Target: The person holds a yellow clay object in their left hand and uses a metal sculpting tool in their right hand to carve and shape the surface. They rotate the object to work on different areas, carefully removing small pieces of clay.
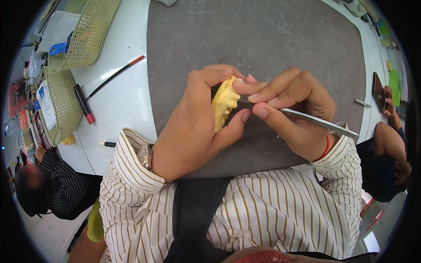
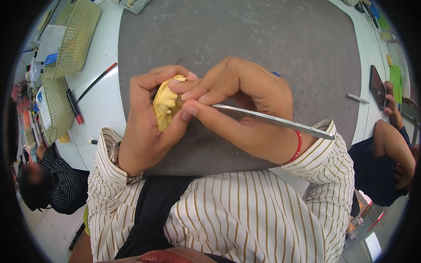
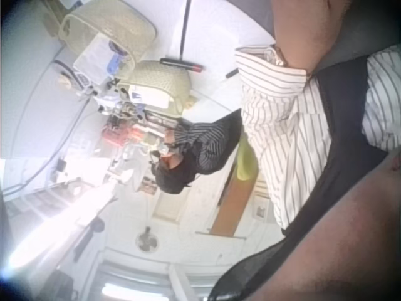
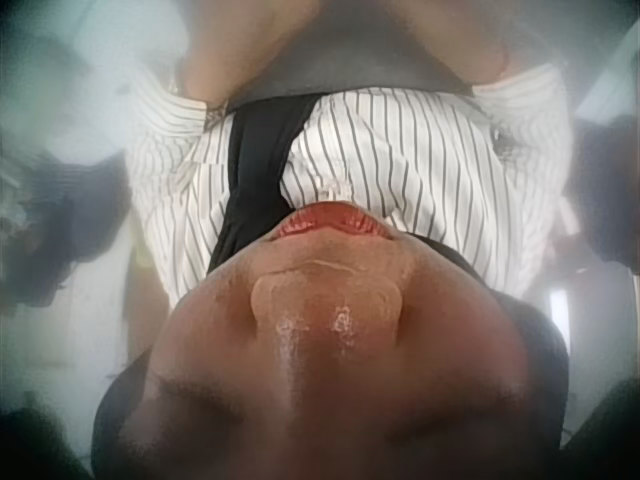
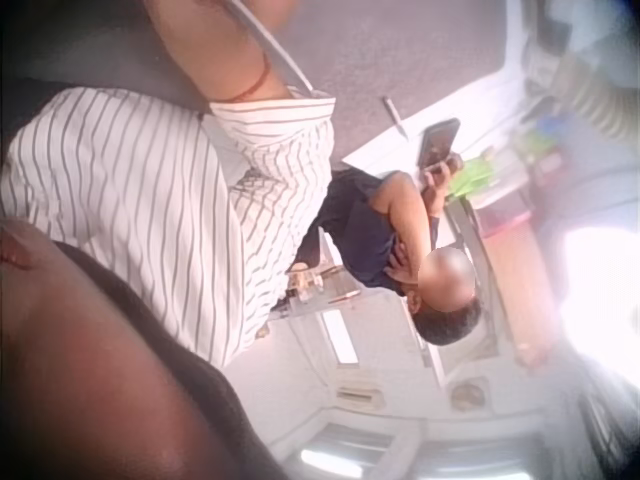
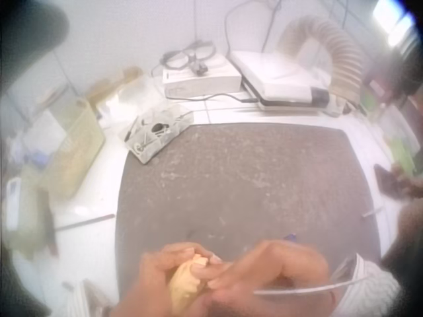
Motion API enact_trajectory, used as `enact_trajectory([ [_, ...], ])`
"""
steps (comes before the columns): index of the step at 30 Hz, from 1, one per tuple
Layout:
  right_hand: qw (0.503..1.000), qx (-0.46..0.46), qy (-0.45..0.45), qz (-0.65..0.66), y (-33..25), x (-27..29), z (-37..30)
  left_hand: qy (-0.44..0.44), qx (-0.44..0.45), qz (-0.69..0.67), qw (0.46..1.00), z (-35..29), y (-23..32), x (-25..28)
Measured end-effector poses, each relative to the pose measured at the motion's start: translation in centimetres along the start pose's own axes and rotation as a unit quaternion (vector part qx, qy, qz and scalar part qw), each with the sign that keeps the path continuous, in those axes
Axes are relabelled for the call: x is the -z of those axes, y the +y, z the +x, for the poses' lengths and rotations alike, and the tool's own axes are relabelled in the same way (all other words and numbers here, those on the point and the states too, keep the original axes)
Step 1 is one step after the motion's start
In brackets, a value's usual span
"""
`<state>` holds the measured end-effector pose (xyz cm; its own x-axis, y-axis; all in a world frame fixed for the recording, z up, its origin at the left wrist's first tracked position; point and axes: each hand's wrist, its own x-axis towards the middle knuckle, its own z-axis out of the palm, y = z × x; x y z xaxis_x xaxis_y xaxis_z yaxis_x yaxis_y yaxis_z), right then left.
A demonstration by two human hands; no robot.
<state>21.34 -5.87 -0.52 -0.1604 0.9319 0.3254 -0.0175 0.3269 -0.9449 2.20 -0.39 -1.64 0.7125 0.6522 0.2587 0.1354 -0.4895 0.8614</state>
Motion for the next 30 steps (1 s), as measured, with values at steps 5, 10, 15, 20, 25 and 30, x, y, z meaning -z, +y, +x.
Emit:
enact_trajectory([
  [5,0.999,0.020,-0.023,-0.024,0.04,0.22,0.00,0.001,0.002,-0.001,1.000,-0.05,0.15,0.02],
  [10,0.993,0.048,-0.045,-0.098,-0.07,0.53,0.00,-0.001,-0.002,0.006,1.000,-0.04,0.15,0.12],
  [15,0.997,0.045,-0.023,-0.060,0.18,0.32,0.07,0.000,-0.005,0.007,1.000,0.04,0.13,0.13],
  [20,0.999,0.021,-0.018,-0.025,0.11,0.21,0.13,0.002,0.005,-0.003,1.000,-0.05,0.20,0.10],
  [25,0.999,0.003,-0.006,-0.032,-0.13,0.07,0.04,0.005,0.008,-0.001,1.000,-0.08,0.19,0.01],
  [30,1.000,-0.003,-0.010,-0.030,-0.24,0.10,0.05,0.009,0.018,0.001,1.000,-0.13,0.39,-0.02],
])
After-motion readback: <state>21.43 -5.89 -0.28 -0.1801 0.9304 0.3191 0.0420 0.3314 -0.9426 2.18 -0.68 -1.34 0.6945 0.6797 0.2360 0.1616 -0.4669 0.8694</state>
